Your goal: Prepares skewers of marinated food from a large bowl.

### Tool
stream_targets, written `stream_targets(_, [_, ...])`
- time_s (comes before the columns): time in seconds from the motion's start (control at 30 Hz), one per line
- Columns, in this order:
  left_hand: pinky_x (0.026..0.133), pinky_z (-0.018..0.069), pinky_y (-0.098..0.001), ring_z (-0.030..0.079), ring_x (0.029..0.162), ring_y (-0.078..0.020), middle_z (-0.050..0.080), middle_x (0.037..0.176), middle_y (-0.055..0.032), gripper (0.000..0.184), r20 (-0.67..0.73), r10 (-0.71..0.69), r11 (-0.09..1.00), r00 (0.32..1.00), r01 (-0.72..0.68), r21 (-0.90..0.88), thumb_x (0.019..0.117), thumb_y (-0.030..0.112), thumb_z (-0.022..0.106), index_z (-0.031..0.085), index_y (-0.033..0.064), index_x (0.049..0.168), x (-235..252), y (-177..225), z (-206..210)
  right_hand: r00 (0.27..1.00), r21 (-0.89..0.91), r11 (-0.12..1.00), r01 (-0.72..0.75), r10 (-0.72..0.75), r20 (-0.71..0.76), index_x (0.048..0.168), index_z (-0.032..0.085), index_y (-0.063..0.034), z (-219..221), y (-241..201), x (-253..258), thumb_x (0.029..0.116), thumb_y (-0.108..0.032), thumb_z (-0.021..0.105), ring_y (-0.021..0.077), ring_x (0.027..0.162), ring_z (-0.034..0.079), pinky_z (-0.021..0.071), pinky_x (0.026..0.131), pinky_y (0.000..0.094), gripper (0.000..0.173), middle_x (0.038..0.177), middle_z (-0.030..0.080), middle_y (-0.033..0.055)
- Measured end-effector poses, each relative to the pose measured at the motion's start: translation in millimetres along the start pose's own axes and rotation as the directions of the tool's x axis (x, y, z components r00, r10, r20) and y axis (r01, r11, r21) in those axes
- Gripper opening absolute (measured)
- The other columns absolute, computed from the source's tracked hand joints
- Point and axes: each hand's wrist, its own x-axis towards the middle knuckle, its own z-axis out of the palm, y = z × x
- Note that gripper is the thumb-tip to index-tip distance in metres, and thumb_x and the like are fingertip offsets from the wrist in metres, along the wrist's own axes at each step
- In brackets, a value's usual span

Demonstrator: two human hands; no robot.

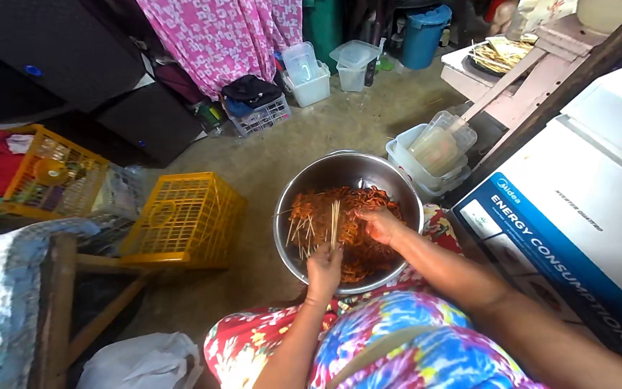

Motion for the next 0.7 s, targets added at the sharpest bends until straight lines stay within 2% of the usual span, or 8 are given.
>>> stream_targets(0.13, [0.049,0.0403,-0.0171,0.046,0.049,0.0021,0.053,0.06,0.0084,0.011,0.001,-0.005,1.0,1.0,0.005,-0.001,0.0954,0.008,0.058,0.067,0.0018,0.094,-0.1,0.3,0.6,0.997,0.072,0.994,-0.077,0.078,0.001,0.118,0.055,-0.0017,1.1,-2.5,-3.2,0.1038,-0.008,0.055,0.0128,0.087,0.065,0.0558,0.076,0.0291,0.015,0.102,0.064,0.0082])
stream_targets(0.3, [0.05,0.0402,-0.0166,0.046,0.05,0.0026,0.053,0.06,0.0086,0.01,-0.003,-0.009,1.0,1.0,0.009,0.001,0.0955,0.007,0.059,0.067,0.0016,0.094,-0.9,1.0,1.5,0.992,0.076,0.989,-0.126,0.123,0.043,0.122,0.055,-0.0022,-1.0,-0.7,-2.7,0.103,-0.006,0.055,0.0139,0.092,0.064,0.0554,0.081,0.0307,0.019,0.108,0.064,0.0085])
stream_targets(0.47, [0.049,0.04,-0.0172,0.045,0.049,0.002,0.052,0.059,0.0088,0.011,-0.005,-0.007,1.0,1.0,0.007,0.016,0.0953,0.008,0.059,0.068,0.0019,0.094,-0.2,0.8,1.7,0.996,0.001,0.998,-0.066,0.066,0.062,0.116,0.058,-0.0002,4.0,4.3,-4.8,0.1,-0.003,0.059,0.0146,0.092,0.066,0.0568,0.082,0.0325,0.016,0.104,0.067,0.009])
stream_targets(0.6, [0.051,0.0425,-0.0197,0.048,0.051,0.0004,0.054,0.061,0.007,0.013,-0.024,-0.017,0.999,1.0,0.018,0.031,0.0962,0.01,0.058,0.068,0.0007,0.098,-0.4,1.3,0.1,0.993,-0.11,0.994,-0.027,0.04,0.111,0.111,0.062,0.0,2.2,2.8,-5.0,0.1004,-0.003,0.059,0.0118,0.087,0.066,0.0565,0.079,0.0295,0.011,0.099,0.067,0.0062])
stream_targets(0.7, [0.049,0.0418,-0.019,0.046,0.049,0.0,0.051,0.06,0.0073,0.013,-0.115,-0.007,1.0,0.993,0.006,-0.006,0.0987,0.01,0.057,0.066,0.0007,0.097,0.0,-2.4,1.0,0.98,-0.231,0.971,0.065,-0.019,0.196,0.115,0.065,0.005,-7.1,3.3,-0.1,0.0944,0.005,0.062,0.0127,0.085,0.065,0.0573,0.08,0.0304,0.021,0.101,0.069,0.0077])
